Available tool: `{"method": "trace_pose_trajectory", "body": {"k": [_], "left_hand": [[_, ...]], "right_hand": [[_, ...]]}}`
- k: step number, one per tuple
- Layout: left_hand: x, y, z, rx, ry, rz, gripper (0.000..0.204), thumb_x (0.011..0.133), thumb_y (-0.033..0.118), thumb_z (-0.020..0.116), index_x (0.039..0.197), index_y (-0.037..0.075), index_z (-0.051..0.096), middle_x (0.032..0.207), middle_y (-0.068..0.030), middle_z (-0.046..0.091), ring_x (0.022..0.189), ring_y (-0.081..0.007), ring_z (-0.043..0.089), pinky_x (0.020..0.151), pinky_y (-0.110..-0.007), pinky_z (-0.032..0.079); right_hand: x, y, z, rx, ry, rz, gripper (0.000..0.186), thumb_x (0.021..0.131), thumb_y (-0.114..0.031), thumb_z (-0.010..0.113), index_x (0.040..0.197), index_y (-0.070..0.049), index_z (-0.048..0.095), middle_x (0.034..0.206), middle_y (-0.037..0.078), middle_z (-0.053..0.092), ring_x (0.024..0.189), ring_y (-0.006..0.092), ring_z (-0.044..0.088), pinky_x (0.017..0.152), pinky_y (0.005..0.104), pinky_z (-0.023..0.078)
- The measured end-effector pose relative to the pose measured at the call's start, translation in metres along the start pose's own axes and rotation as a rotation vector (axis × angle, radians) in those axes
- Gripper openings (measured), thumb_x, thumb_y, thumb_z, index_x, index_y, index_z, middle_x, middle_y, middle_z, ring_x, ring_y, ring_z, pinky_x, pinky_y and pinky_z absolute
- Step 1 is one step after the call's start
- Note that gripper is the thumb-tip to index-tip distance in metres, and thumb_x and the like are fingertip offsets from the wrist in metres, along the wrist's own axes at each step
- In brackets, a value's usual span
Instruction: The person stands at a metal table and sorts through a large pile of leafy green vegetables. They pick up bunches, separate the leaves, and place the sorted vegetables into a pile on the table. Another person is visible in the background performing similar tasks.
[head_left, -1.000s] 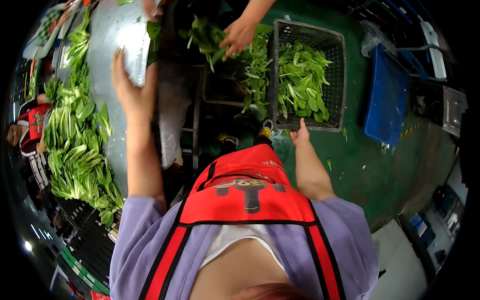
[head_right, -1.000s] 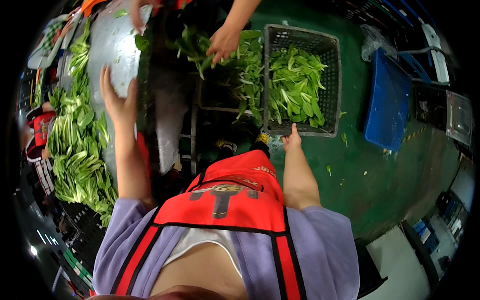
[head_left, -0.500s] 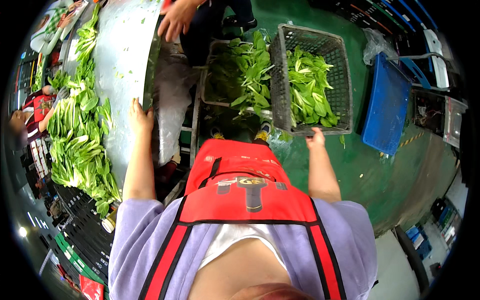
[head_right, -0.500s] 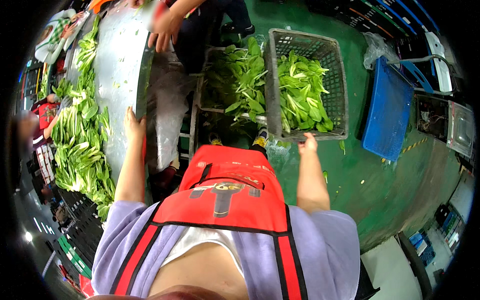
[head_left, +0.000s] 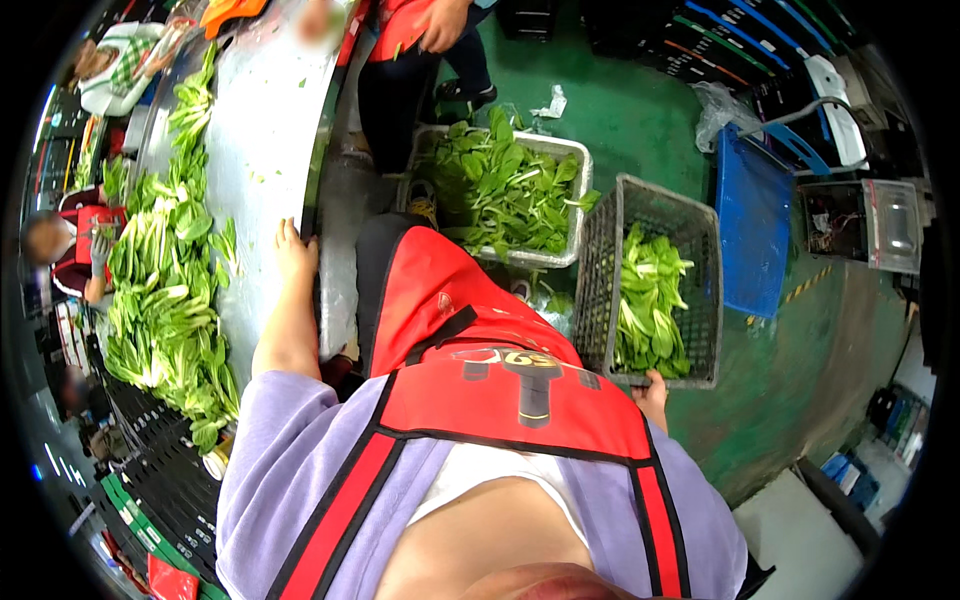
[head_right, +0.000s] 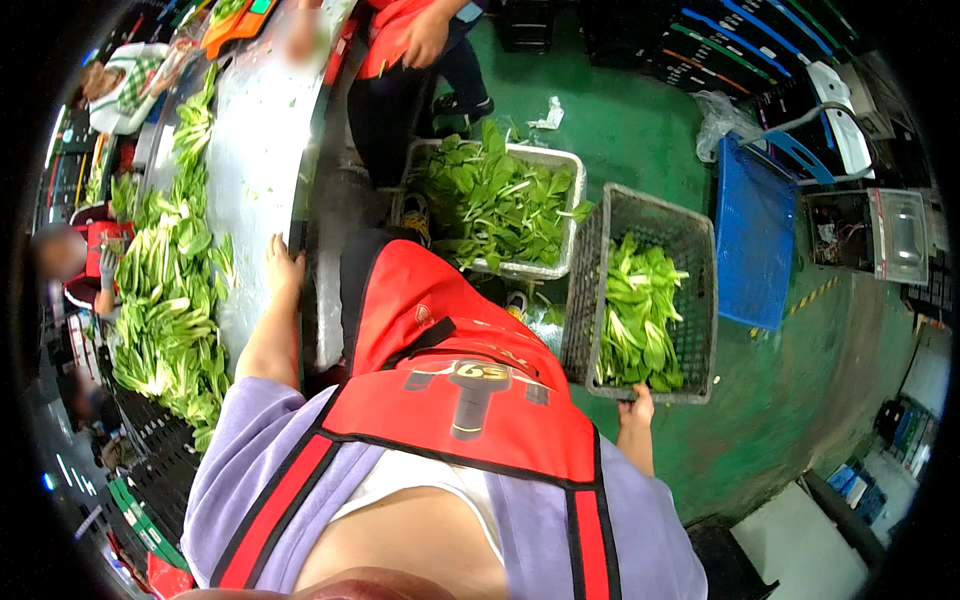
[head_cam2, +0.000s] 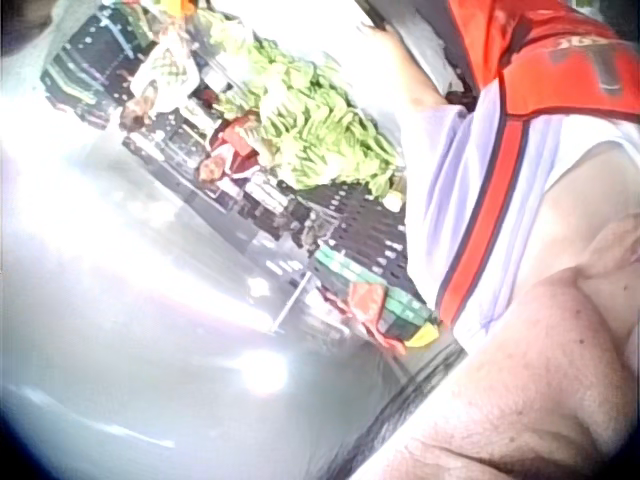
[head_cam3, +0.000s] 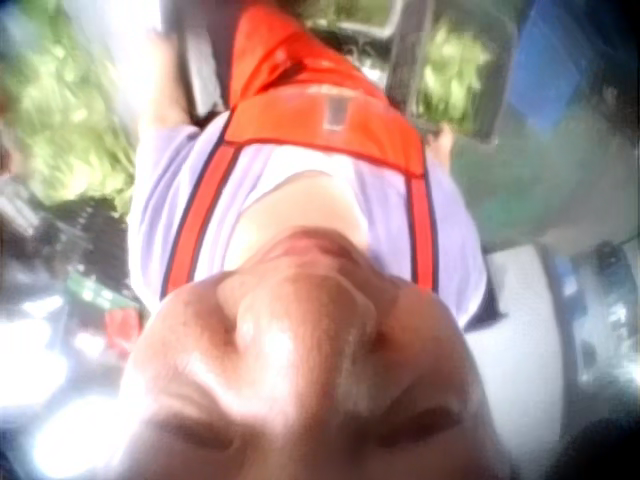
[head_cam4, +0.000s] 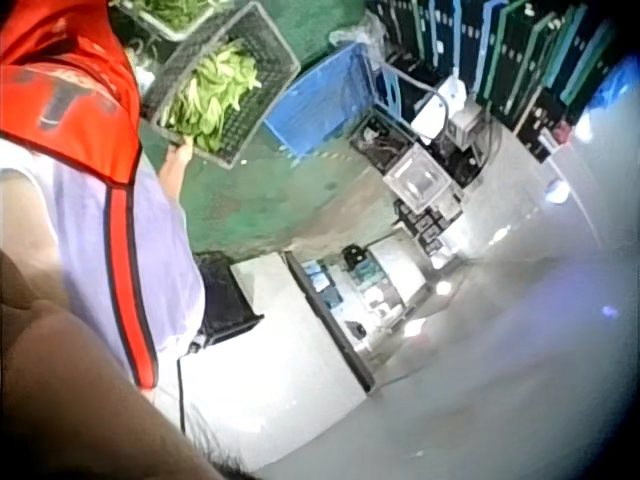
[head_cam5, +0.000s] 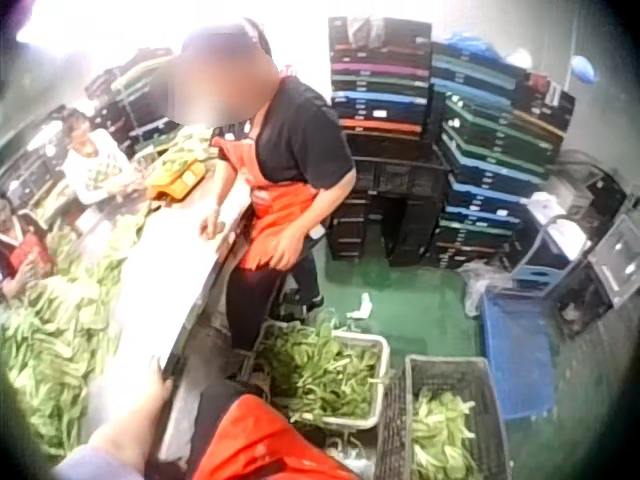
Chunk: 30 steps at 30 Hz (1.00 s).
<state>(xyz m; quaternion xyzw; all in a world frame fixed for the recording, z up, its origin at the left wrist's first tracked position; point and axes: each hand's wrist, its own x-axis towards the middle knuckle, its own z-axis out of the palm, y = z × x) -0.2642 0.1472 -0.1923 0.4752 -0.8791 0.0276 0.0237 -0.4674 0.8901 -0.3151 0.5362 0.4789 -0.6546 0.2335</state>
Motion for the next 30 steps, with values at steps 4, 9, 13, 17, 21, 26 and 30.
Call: {"method": "trace_pose_trajectory", "body": {"k": [4, 9, 13, 17, 21, 26, 30], "left_hand": [[0.001, 0.002, -0.002, 0.018, 0.026, -0.004, 0.061, 0.071, 0.02, 0.067, 0.124, 0.003, 0.041, 0.13, -0.0164, 0.041, 0.122, -0.0314, 0.036, 0.102, -0.037, 0.029], [-0.002, 0.007, -0.007, -0.067, 0.005, -0.069, 0.061, 0.07, 0.019, 0.066, 0.124, 0.004, 0.041, 0.132, -0.0158, 0.039, 0.12, -0.033, 0.037, 0.1, -0.038, 0.032], [-0.003, 0.011, -0.007, -0.056, -0.027, -0.062, 0.063, 0.069, 0.018, 0.067, 0.125, 0.005, 0.04, 0.133, -0.0149, 0.037, 0.119, -0.0333, 0.038, 0.1, -0.038, 0.032], [0.0, 0.014, -0.007, -0.063, -0.015, -0.054, 0.062, 0.07, 0.018, 0.067, 0.124, 0.005, 0.04, 0.133, -0.0147, 0.037, 0.119, -0.0331, 0.037, 0.1, -0.039, 0.032], [0.0, 0.002, 0.003, -0.053, 0.035, -0.005, 0.063, 0.07, 0.019, 0.067, 0.124, 0.005, 0.04, 0.133, -0.0152, 0.038, 0.12, -0.0332, 0.037, 0.1, -0.039, 0.032], [-0.002, 0.006, -0.002, -0.058, 0.018, -0.009, 0.063, 0.07, 0.019, 0.067, 0.124, 0.003, 0.04, 0.132, -0.0167, 0.038, 0.12, -0.0342, 0.037, 0.1, -0.039, 0.032], [-0.003, 0.007, -0.004, -0.023, 0.002, -0.039, 0.063, 0.07, 0.019, 0.067, 0.124, 0.003, 0.04, 0.131, -0.0174, 0.039, 0.12, -0.0347, 0.037, 0.1, -0.039, 0.032]], "right_hand": [[-0.029, 0.029, -0.037, -0.021, 0.191, -0.036, 0.023, 0.075, -0.011, 0.055, 0.098, -0.006, 0.054, 0.084, 0.007, 0.054, 0.065, 0.0226, 0.053, 0.05, 0.0348, 0.047], [-0.057, 0.061, -0.058, 0.016, 0.13, -0.094, 0.016, 0.078, -0.016, 0.055, 0.077, -0.004, 0.044, 0.067, 0.008, 0.048, 0.041, 0.0176, 0.038, 0.032, 0.0275, 0.03], [-0.036, 0.087, -0.087, 0.201, 0.135, 0.088, 0.025, 0.08, -0.022, 0.054, 0.072, -0.003, 0.039, 0.059, 0.01, 0.043, 0.042, 0.0185, 0.037, 0.036, 0.03, 0.034], [0.017, 0.121, -0.12, 0.211, 0.15, 0.147, 0.028, 0.081, -0.025, 0.052, 0.082, 0.0, 0.038, 0.07, 0.016, 0.046, 0.049, 0.0255, 0.041, 0.046, 0.0358, 0.041], [0.009, 0.116, -0.089, 0.233, 0.164, 0.138, 0.029, 0.081, -0.025, 0.052, 0.086, 0.0, 0.037, 0.074, 0.018, 0.046, 0.05, 0.0266, 0.04, 0.046, 0.036, 0.04], [-0.01, 0.106, -0.057, 0.173, 0.193, 0.14, 0.028, 0.081, -0.024, 0.052, 0.086, -0.001, 0.038, 0.074, 0.017, 0.045, 0.049, 0.0256, 0.039, 0.045, 0.0356, 0.04], [-0.011, 0.102, -0.044, 0.163, 0.179, 0.141, 0.028, 0.081, -0.024, 0.053, 0.087, -0.001, 0.038, 0.074, 0.017, 0.045, 0.049, 0.0249, 0.038, 0.045, 0.0353, 0.039]]}}
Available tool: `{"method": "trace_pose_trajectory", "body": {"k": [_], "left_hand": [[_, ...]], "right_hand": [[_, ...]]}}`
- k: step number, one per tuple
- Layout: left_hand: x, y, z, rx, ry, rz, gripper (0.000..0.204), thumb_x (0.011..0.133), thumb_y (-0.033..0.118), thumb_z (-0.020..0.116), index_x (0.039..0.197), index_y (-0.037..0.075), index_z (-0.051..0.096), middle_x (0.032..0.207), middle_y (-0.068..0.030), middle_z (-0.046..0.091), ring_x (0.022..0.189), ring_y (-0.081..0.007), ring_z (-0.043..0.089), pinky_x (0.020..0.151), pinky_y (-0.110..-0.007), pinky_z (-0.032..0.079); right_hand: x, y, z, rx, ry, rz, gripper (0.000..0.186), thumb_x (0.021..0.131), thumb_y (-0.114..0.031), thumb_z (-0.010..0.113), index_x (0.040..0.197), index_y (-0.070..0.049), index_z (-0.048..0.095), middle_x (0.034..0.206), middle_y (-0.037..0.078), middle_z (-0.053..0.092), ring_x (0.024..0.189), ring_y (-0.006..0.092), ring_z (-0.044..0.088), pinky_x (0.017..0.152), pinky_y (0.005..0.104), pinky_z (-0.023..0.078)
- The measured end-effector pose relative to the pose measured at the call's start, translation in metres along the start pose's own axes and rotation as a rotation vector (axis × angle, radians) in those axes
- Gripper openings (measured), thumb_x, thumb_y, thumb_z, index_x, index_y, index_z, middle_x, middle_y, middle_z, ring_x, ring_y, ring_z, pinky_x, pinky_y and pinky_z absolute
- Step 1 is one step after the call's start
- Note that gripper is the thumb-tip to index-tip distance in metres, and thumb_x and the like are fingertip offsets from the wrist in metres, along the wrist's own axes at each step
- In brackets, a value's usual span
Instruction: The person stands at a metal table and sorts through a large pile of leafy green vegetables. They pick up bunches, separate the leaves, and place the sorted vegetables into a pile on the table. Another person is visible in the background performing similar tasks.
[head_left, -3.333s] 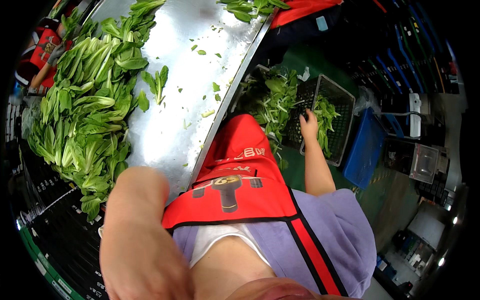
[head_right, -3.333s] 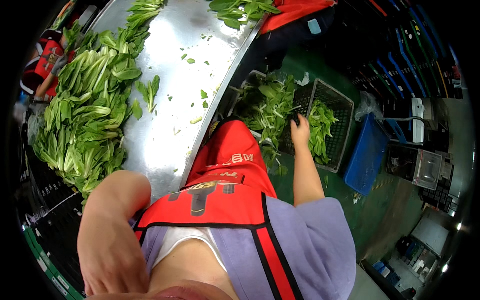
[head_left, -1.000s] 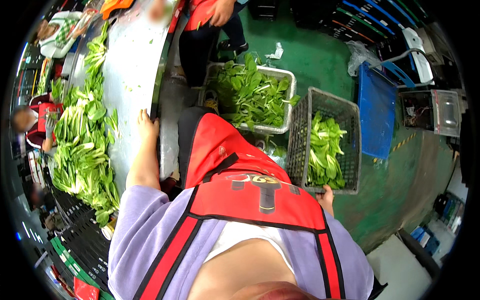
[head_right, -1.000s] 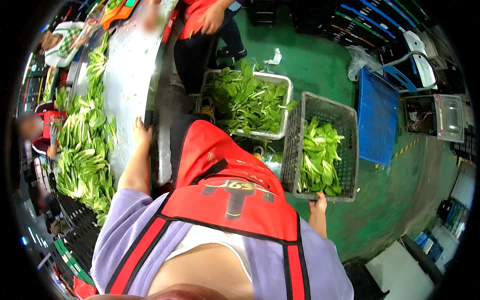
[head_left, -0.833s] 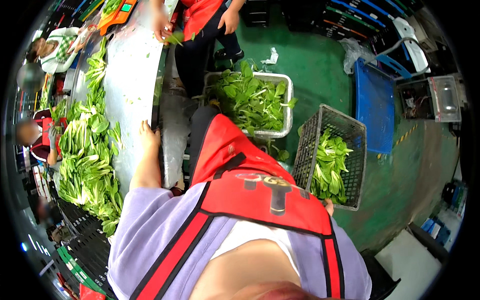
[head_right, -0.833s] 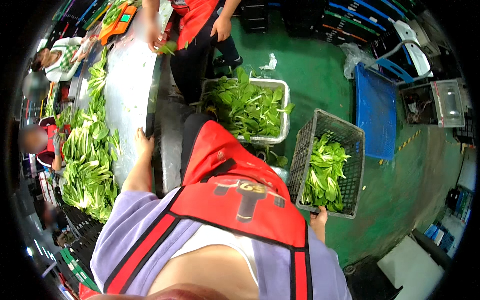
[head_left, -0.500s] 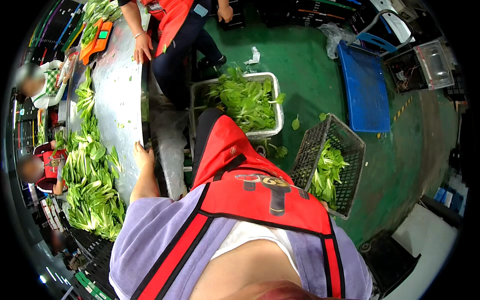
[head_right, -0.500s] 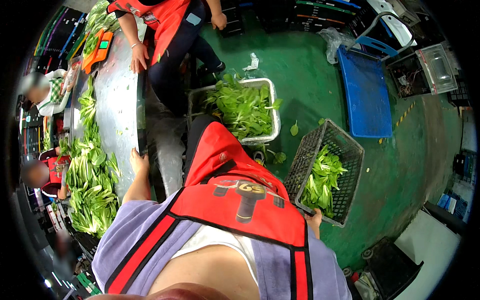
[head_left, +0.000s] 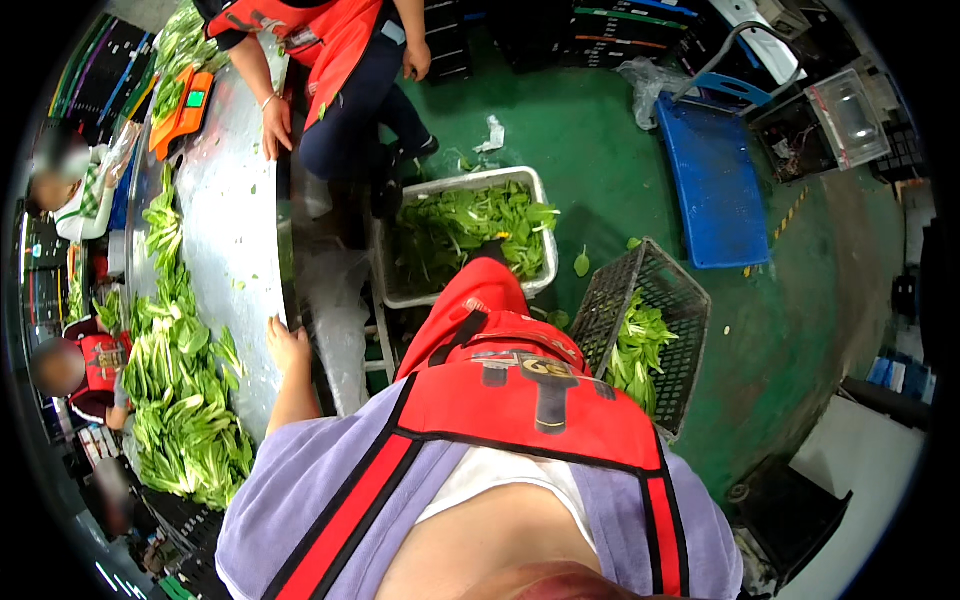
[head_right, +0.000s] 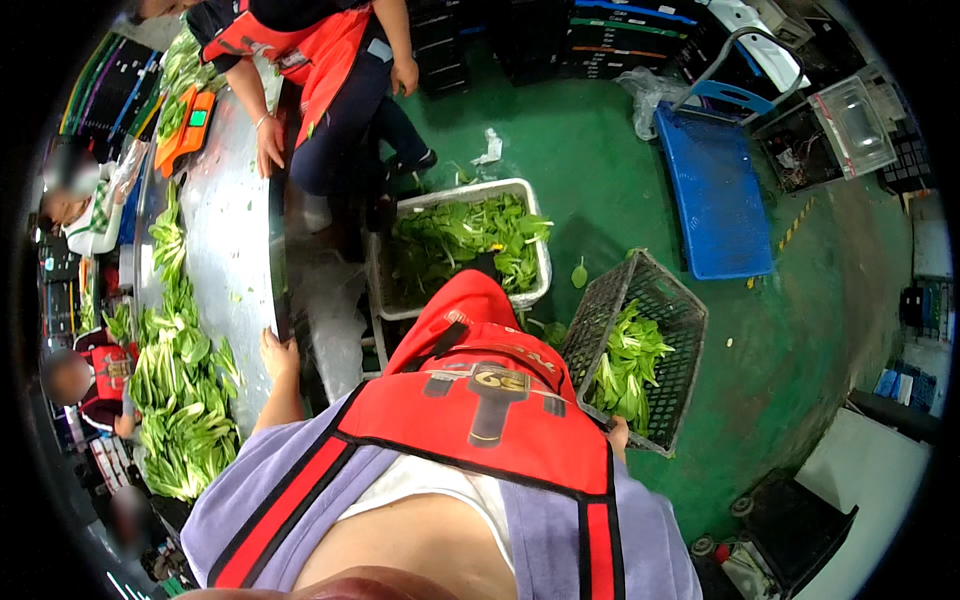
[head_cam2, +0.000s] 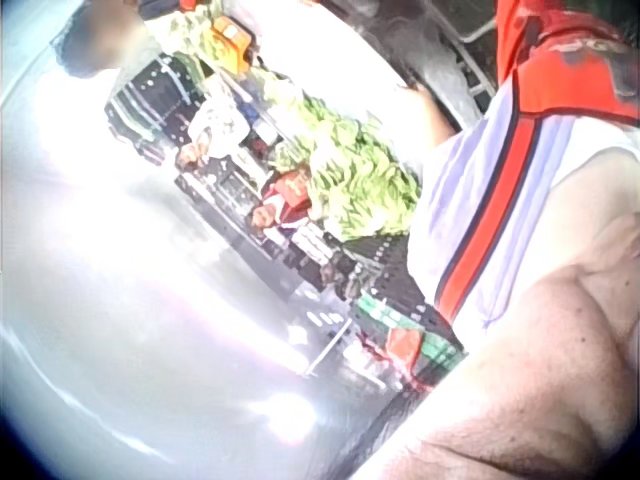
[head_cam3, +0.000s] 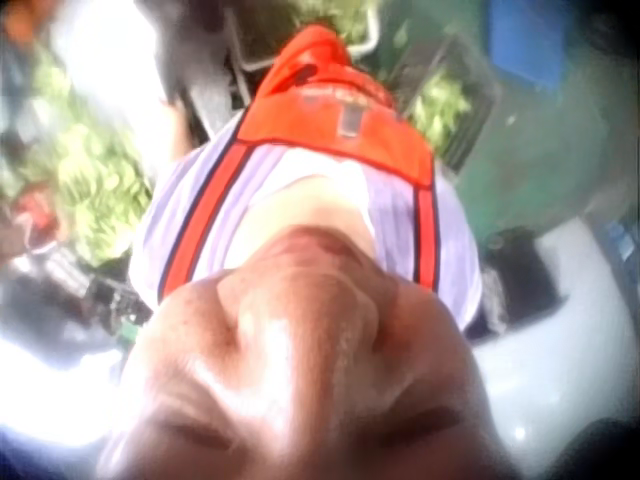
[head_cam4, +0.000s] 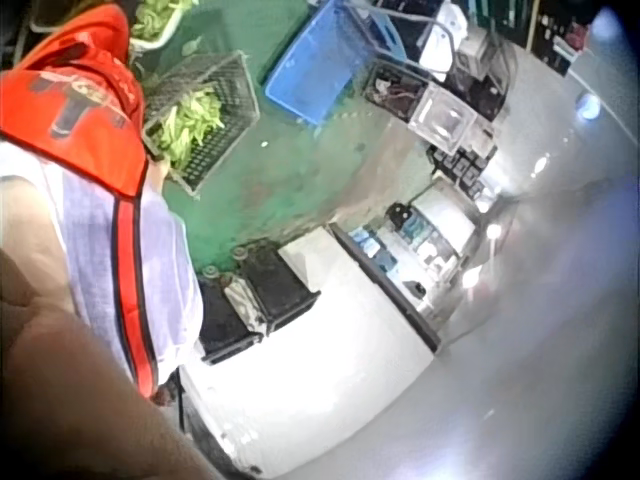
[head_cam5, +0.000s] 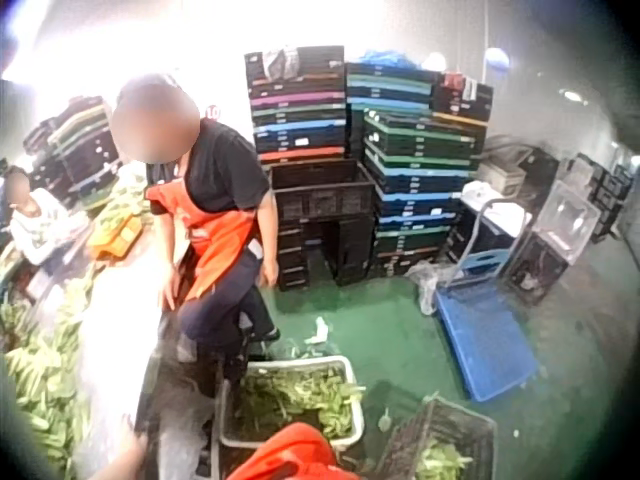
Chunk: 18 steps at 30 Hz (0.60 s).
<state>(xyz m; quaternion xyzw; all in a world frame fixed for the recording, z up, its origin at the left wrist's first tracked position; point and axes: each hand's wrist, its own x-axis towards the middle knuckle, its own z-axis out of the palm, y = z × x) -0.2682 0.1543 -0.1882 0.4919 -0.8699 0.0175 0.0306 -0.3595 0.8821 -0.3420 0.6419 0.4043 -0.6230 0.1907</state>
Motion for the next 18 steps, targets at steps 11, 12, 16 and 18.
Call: {"method": "trace_pose_trajectory", "body": {"k": [11, 12, 16, 18], "left_hand": [[0.003, -0.003, 0.004, 0.045, 0.008, 0.036, 0.063, 0.07, 0.023, 0.067, 0.124, 0.004, 0.04, 0.132, -0.0166, 0.039, 0.118, -0.0332, 0.039, 0.099, -0.038, 0.033], [0.005, -0.004, 0.006, 0.049, 0.01, 0.052, 0.064, 0.07, 0.023, 0.067, 0.124, 0.004, 0.04, 0.132, -0.0164, 0.039, 0.119, -0.033, 0.039, 0.099, -0.038, 0.033], [0.006, -0.009, 0.007, 0.045, -0.003, 0.026, 0.064, 0.07, 0.023, 0.067, 0.125, 0.005, 0.04, 0.132, -0.016, 0.038, 0.12, -0.0318, 0.037, 0.1, -0.037, 0.032], [0.004, -0.003, 0.001, 0.04, -0.016, 0.014, 0.064, 0.07, 0.023, 0.067, 0.125, 0.005, 0.04, 0.132, -0.0159, 0.038, 0.12, -0.0315, 0.037, 0.1, -0.037, 0.031]], "right_hand": [[0.002, 0.004, 0.012, -0.038, 0.005, -0.006, 0.026, 0.08, -0.022, 0.054, 0.087, -0.002, 0.038, 0.074, 0.015, 0.043, 0.048, 0.0229, 0.036, 0.044, 0.0345, 0.038], [0.002, 0.004, 0.011, -0.042, 0.006, -0.004, 0.026, 0.08, -0.022, 0.054, 0.087, -0.002, 0.038, 0.074, 0.015, 0.043, 0.048, 0.0227, 0.035, 0.044, 0.0344, 0.038], [0.002, 0.002, 0.016, -0.053, 0.001, 0.002, 0.026, 0.08, -0.022, 0.054, 0.088, -0.003, 0.039, 0.073, 0.015, 0.043, 0.048, 0.0219, 0.034, 0.043, 0.0341, 0.037], [0.003, 0.002, 0.019, -0.057, 0.003, 0.001, 0.026, 0.08, -0.022, 0.055, 0.088, -0.003, 0.039, 0.073, 0.014, 0.042, 0.047, 0.0215, 0.034, 0.043, 0.034, 0.037]]}}
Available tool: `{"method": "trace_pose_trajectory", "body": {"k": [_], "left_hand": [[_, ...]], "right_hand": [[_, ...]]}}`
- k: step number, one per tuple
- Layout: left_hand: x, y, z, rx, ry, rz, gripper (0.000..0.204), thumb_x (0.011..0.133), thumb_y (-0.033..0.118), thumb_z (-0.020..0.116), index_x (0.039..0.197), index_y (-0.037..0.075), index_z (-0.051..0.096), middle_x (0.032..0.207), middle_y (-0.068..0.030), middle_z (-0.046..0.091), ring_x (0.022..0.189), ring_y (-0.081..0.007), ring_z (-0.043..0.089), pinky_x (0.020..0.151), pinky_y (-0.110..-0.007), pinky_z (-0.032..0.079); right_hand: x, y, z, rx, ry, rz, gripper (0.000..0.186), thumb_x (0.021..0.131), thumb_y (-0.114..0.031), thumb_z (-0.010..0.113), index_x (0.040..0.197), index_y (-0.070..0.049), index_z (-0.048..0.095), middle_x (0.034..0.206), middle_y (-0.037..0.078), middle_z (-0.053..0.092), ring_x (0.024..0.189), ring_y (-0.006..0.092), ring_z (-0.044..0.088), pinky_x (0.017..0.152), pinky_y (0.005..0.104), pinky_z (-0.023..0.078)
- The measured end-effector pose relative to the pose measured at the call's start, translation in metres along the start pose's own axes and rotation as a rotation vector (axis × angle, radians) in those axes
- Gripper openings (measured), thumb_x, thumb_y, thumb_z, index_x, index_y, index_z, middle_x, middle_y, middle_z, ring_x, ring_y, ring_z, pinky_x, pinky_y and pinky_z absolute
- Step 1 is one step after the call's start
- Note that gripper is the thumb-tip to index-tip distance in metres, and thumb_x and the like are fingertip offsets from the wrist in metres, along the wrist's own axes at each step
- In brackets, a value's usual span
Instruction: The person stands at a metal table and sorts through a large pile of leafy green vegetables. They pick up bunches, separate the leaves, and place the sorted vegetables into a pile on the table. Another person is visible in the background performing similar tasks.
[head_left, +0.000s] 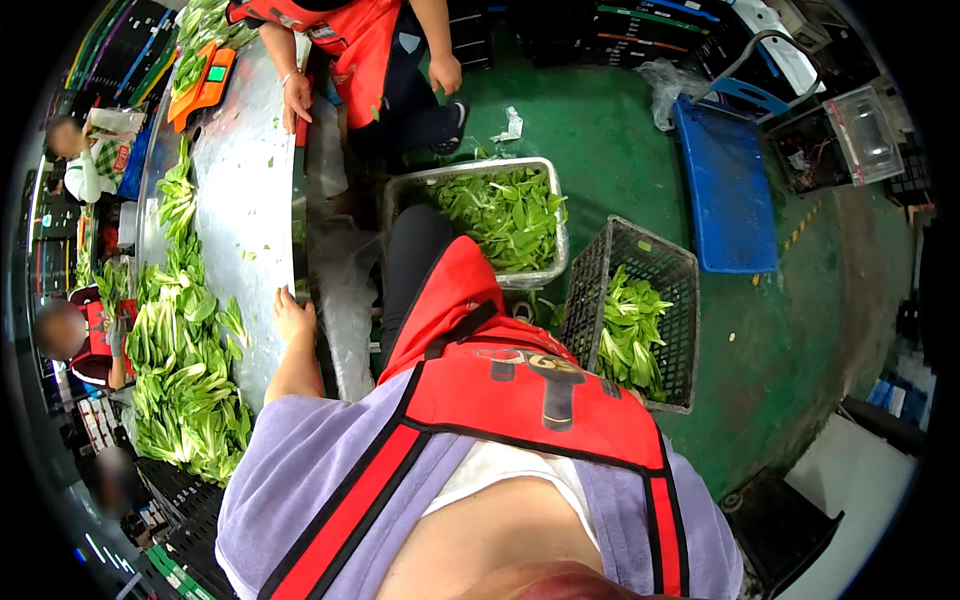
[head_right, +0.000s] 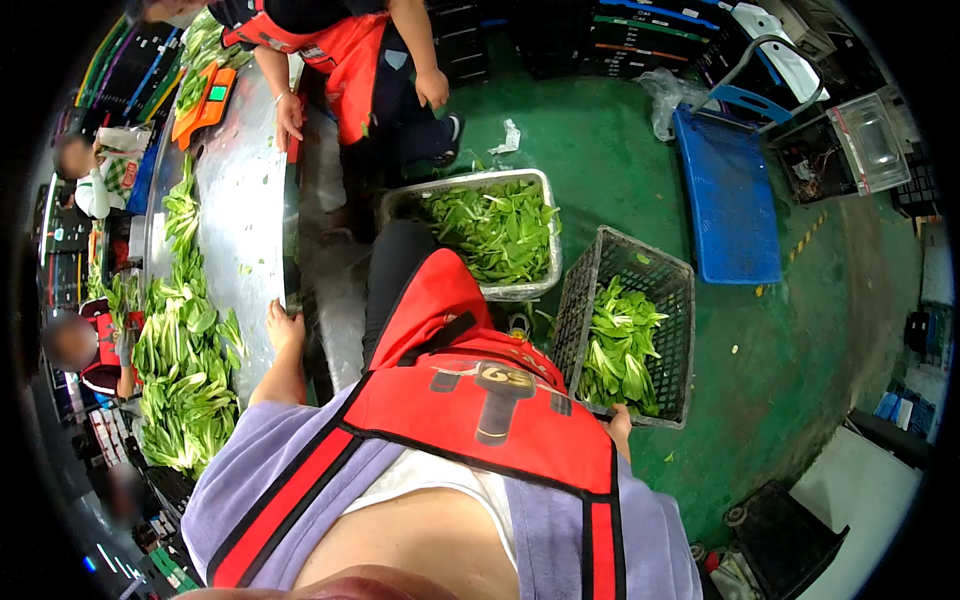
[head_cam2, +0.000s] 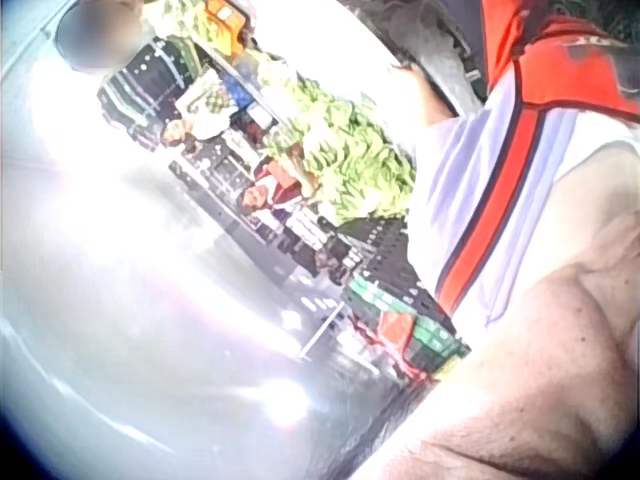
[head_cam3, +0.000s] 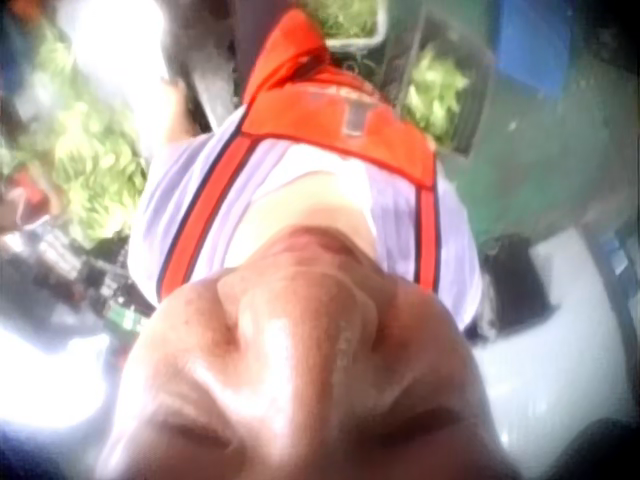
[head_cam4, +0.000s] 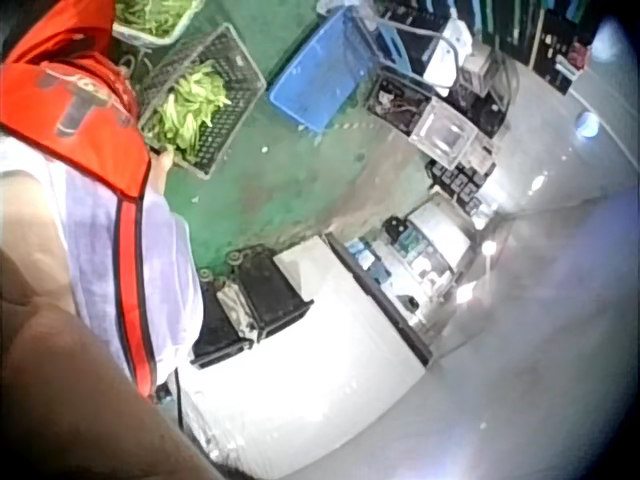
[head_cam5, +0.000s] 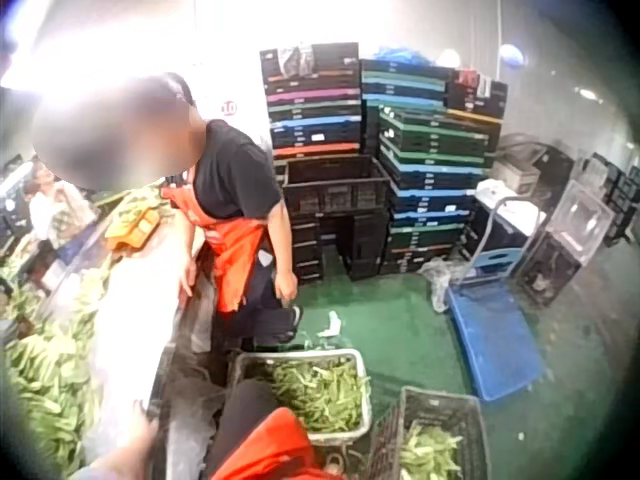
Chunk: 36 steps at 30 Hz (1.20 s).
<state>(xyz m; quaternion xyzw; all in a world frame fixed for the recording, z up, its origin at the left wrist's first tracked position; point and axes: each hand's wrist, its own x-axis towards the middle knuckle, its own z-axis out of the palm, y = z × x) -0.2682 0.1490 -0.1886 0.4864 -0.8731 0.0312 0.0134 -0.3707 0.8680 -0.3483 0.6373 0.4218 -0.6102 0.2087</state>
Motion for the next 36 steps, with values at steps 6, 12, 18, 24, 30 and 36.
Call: {"method": "trace_pose_trajectory", "body": {"k": [6, 12, 18, 24, 30, 36], "left_hand": [[-0.002, -0.006, 0.007, -0.023, 0.027, 0.024, 0.063, 0.07, 0.021, 0.067, 0.124, 0.005, 0.041, 0.132, -0.0151, 0.039, 0.12, -0.0312, 0.038, 0.101, -0.037, 0.031], [-0.005, 0.006, -0.003, -0.039, 0.022, -0.016, 0.063, 0.069, 0.018, 0.068, 0.124, 0.004, 0.04, 0.131, -0.0156, 0.039, 0.12, -0.0321, 0.037, 0.101, -0.038, 0.03], [-0.002, 0.0, 0.002, -0.023, 0.014, 0.016, 0.063, 0.07, 0.018, 0.068, 0.125, 0.004, 0.039, 0.132, -0.016, 0.038, 0.121, -0.0321, 0.036, 0.102, -0.038, 0.03], [0.002, -0.002, 0.009, -0.063, 0.044, 0.039, 0.064, 0.07, 0.019, 0.069, 0.124, 0.003, 0.039, 0.132, -0.0171, 0.038, 0.121, -0.0334, 0.035, 0.101, -0.039, 0.03], [0.003, 0.004, 0.002, -0.054, 0.0, 0.02, 0.064, 0.071, 0.017, 0.068, 0.125, 0.003, 0.038, 0.133, -0.0174, 0.037, 0.122, -0.0336, 0.035, 0.101, -0.04, 0.03], [-0.004, 0.003, -0.003, -0.056, -0.009, 0.007, 0.062, 0.071, 0.016, 0.067, 0.125, 0.003, 0.039, 0.133, -0.0177, 0.036, 0.122, -0.0335, 0.034, 0.102, -0.039, 0.029]], "right_hand": [[0.002, -0.004, 0.007, -0.028, 0.016, 0.011, 0.025, 0.08, -0.021, 0.055, 0.088, -0.004, 0.039, 0.073, 0.014, 0.042, 0.047, 0.0204, 0.033, 0.043, 0.0335, 0.036], [0.001, -0.014, 0.021, -0.065, 0.052, 0.005, 0.024, 0.08, -0.02, 0.056, 0.088, -0.004, 0.039, 0.073, 0.013, 0.041, 0.046, 0.0193, 0.031, 0.042, 0.0331, 0.036], [-0.009, -0.012, 0.022, -0.085, 0.101, 0.027, 0.024, 0.08, -0.02, 0.056, 0.089, -0.005, 0.04, 0.073, 0.012, 0.04, 0.046, 0.0182, 0.03, 0.042, 0.0326, 0.035], [-0.02, -0.016, 0.051, -0.09, 0.135, 0.028, 0.023, 0.08, -0.019, 0.057, 0.088, -0.005, 0.04, 0.073, 0.011, 0.04, 0.046, 0.0175, 0.03, 0.041, 0.0323, 0.035], [-0.069, -0.022, 0.081, -0.208, 0.16, -0.072, 0.017, 0.079, -0.017, 0.056, 0.084, -0.005, 0.044, 0.073, 0.01, 0.046, 0.049, 0.0201, 0.041, 0.043, 0.0324, 0.041], [-0.081, -0.026, 0.113, -0.11, 0.19, -0.077, 0.021, 0.078, -0.02, 0.058, 0.08, -0.004, 0.043, 0.068, 0.01, 0.047, 0.052, 0.022, 0.047, 0.044, 0.0311, 0.044]]}}
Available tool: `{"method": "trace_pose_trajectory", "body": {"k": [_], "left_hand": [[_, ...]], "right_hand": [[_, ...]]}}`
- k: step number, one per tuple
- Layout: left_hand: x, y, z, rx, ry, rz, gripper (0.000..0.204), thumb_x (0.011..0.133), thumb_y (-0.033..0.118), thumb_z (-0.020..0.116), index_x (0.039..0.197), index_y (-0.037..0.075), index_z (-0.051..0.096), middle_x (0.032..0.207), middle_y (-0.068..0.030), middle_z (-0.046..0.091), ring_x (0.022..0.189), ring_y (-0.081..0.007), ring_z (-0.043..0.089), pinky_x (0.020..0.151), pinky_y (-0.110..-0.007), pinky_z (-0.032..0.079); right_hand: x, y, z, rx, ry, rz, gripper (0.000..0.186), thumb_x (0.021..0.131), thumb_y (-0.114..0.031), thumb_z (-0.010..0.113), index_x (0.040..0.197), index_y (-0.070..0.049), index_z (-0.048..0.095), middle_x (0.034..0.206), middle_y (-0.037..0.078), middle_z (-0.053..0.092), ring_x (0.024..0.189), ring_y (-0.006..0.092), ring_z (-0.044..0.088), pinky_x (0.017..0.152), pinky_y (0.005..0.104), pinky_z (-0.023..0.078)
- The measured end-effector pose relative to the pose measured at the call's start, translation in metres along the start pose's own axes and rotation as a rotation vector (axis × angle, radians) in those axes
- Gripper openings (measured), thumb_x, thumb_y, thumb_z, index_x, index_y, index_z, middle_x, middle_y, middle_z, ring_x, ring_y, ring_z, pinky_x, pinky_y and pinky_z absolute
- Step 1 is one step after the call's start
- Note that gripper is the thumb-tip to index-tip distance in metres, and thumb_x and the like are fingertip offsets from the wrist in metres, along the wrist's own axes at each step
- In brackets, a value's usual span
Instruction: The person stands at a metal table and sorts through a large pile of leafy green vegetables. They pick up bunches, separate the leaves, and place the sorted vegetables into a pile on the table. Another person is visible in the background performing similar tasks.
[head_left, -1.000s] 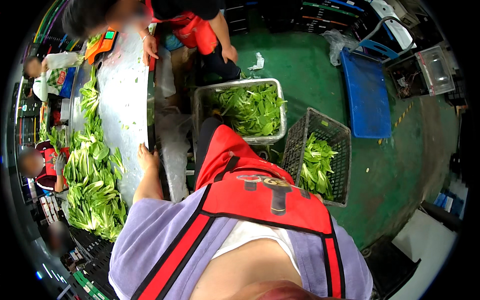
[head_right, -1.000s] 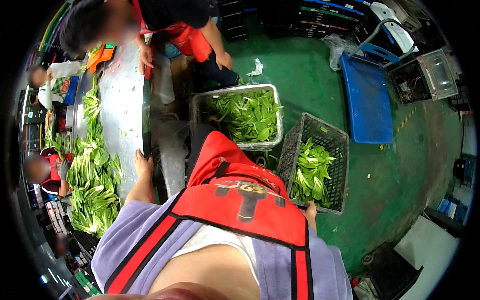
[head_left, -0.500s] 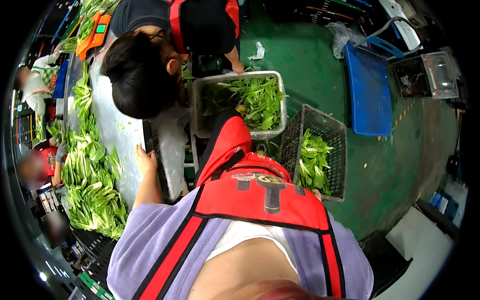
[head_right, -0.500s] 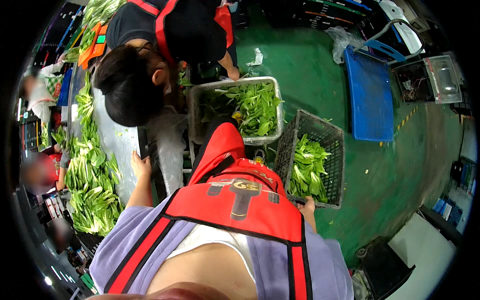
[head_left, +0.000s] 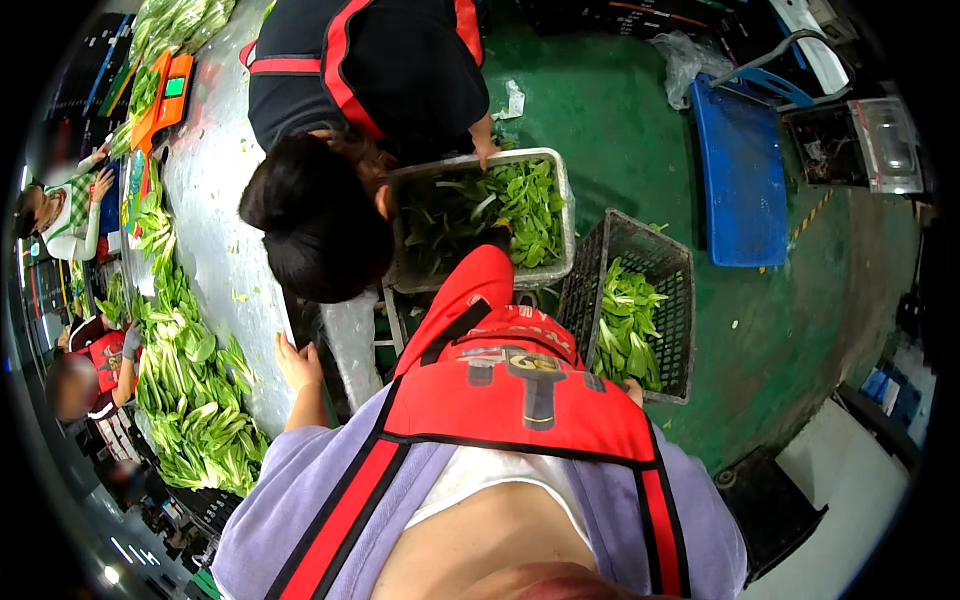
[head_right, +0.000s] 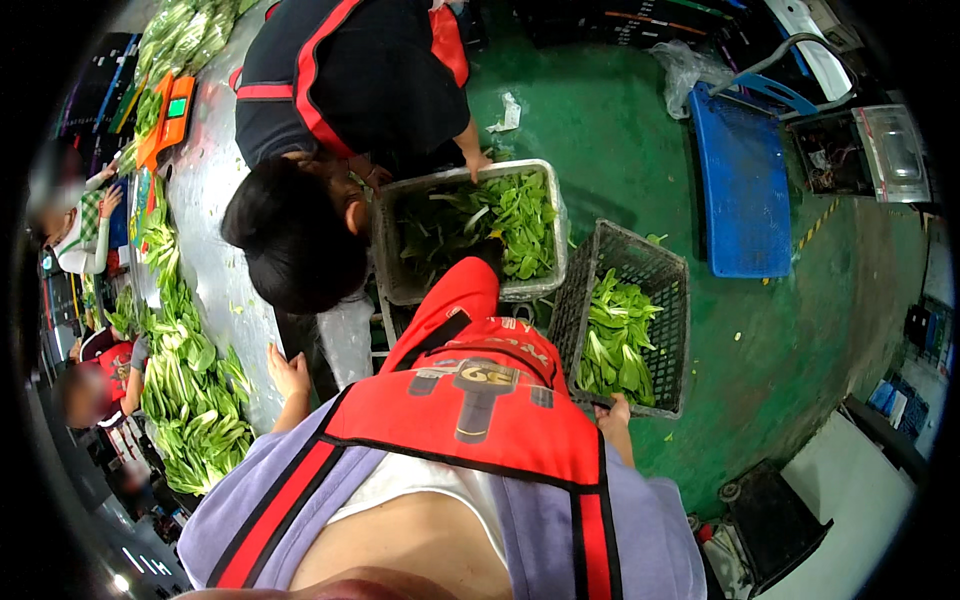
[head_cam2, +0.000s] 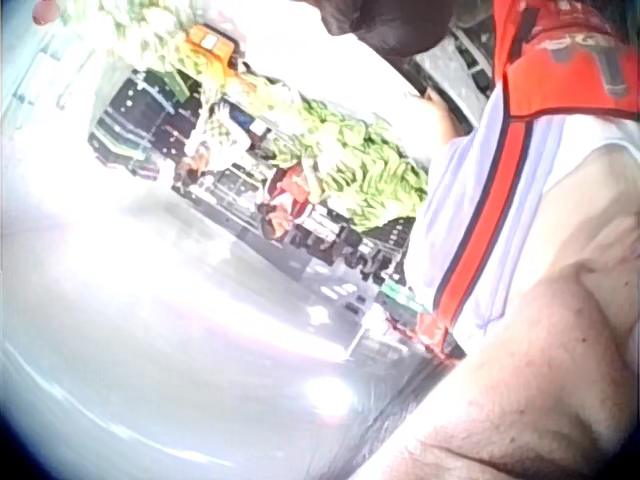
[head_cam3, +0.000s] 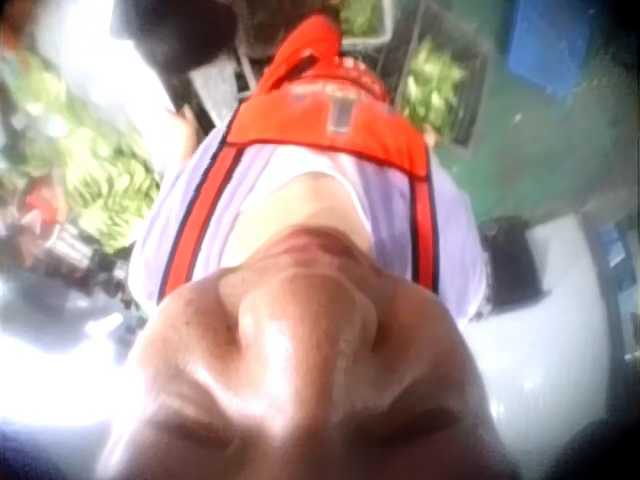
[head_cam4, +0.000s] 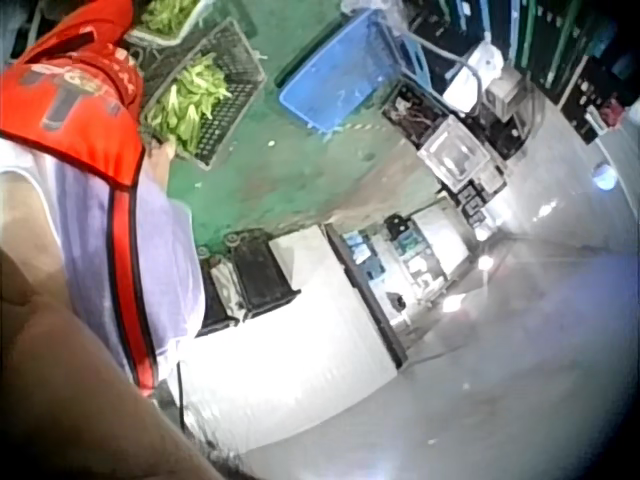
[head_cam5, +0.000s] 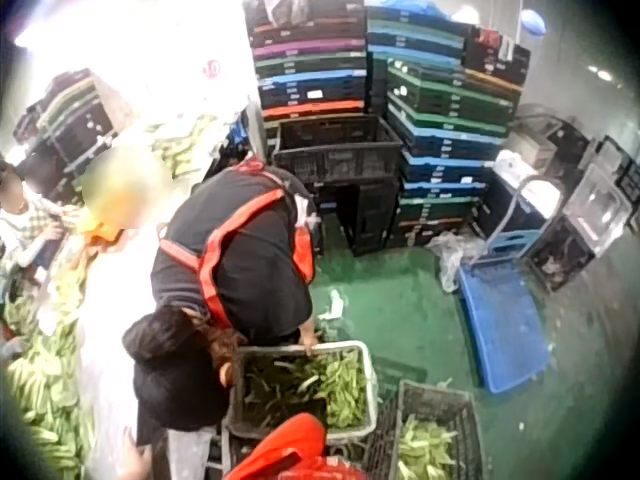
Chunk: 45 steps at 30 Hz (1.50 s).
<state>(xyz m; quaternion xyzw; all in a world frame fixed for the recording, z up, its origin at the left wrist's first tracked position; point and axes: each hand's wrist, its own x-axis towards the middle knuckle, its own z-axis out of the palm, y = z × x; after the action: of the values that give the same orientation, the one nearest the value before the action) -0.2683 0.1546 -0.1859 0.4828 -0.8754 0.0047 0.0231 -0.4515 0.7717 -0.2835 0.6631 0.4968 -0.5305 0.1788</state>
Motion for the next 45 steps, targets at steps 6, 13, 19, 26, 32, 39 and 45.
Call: {"method": "trace_pose_trajectory", "body": {"k": [6, 13, 19, 26, 32, 39, 45], "left_hand": [[-0.003, 0.002, -0.002, -0.011, 0.014, -0.002, 0.063, 0.071, 0.015, 0.068, 0.125, 0.004, 0.039, 0.133, -0.0177, 0.036, 0.122, -0.0336, 0.034, 0.101, -0.039, 0.029], [0.003, 0.006, -0.001, 0.023, 0.046, 0.019, 0.061, 0.07, 0.018, 0.068, 0.123, 0.004, 0.041, 0.131, -0.0177, 0.04, 0.12, -0.0332, 0.038, 0.1, -0.038, 0.031], [0.002, 0.01, -0.006, 0.018, 0.003, -0.028, 0.062, 0.071, 0.022, 0.067, 0.125, 0.006, 0.04, 0.132, -0.015, 0.038, 0.121, -0.0318, 0.037, 0.1, -0.037, 0.032], [0.0, -0.004, -0.002, 0.015, -0.021, -0.045, 0.064, 0.072, 0.024, 0.067, 0.126, 0.007, 0.039, 0.134, -0.0137, 0.037, 0.122, -0.0309, 0.035, 0.101, -0.037, 0.031], [-0.002, -0.004, 0.006, 0.014, 0.042, 0.007, 0.064, 0.071, 0.023, 0.067, 0.125, 0.004, 0.039, 0.131, -0.0159, 0.039, 0.118, -0.0335, 0.038, 0.099, -0.039, 0.032], [0.0, -0.005, 0.002, 0.044, -0.008, -0.012, 0.063, 0.071, 0.024, 0.067, 0.126, 0.006, 0.04, 0.133, -0.014, 0.038, 0.122, -0.0299, 0.036, 0.101, -0.037, 0.03], [0.006, -0.01, 0.011, 0.007, 0.059, 0.043, 0.063, 0.071, 0.022, 0.066, 0.126, 0.004, 0.039, 0.132, -0.0172, 0.039, 0.122, -0.0314, 0.036, 0.102, -0.037, 0.029]], "right_hand": [[0.07, 0.012, 0.005, 0.044, 0.041, 0.121, 0.018, 0.078, -0.018, 0.057, 0.079, -0.005, 0.046, 0.068, 0.011, 0.05, 0.051, 0.0222, 0.047, 0.045, 0.0319, 0.044], [0.039, 0.004, -0.012, -0.08, 0.003, 0.073, 0.023, 0.079, -0.018, 0.057, 0.09, -0.004, 0.042, 0.081, 0.015, 0.049, 0.055, 0.0229, 0.046, 0.046, 0.0351, 0.042], [0.088, 0.03, -0.059, -0.03, -0.144, 0.068, 0.023, 0.079, -0.016, 0.055, 0.092, -0.004, 0.04, 0.088, 0.017, 0.047, 0.054, 0.0247, 0.043, 0.049, 0.0377, 0.04], [0.094, 0.045, -0.084, -0.018, -0.207, 0.039, 0.023, 0.079, -0.017, 0.055, 0.092, -0.005, 0.041, 0.09, 0.017, 0.046, 0.055, 0.0249, 0.043, 0.05, 0.0374, 0.04], [0.088, 0.046, -0.1, 0.029, -0.196, 0.043, 0.024, 0.078, -0.018, 0.056, 0.092, -0.005, 0.042, 0.091, 0.016, 0.046, 0.058, 0.0248, 0.043, 0.051, 0.0369, 0.041], [0.082, 0.048, -0.105, 0.059, -0.216, 0.031, 0.024, 0.078, -0.02, 0.056, 0.092, -0.005, 0.043, 0.091, 0.015, 0.046, 0.06, 0.0246, 0.044, 0.052, 0.0363, 0.041], [0.081, 0.047, -0.106, 0.088, -0.234, 0.026, 0.025, 0.078, -0.021, 0.057, 0.092, -0.006, 0.044, 0.092, 0.014, 0.047, 0.063, 0.0244, 0.045, 0.053, 0.0358, 0.042]]}}
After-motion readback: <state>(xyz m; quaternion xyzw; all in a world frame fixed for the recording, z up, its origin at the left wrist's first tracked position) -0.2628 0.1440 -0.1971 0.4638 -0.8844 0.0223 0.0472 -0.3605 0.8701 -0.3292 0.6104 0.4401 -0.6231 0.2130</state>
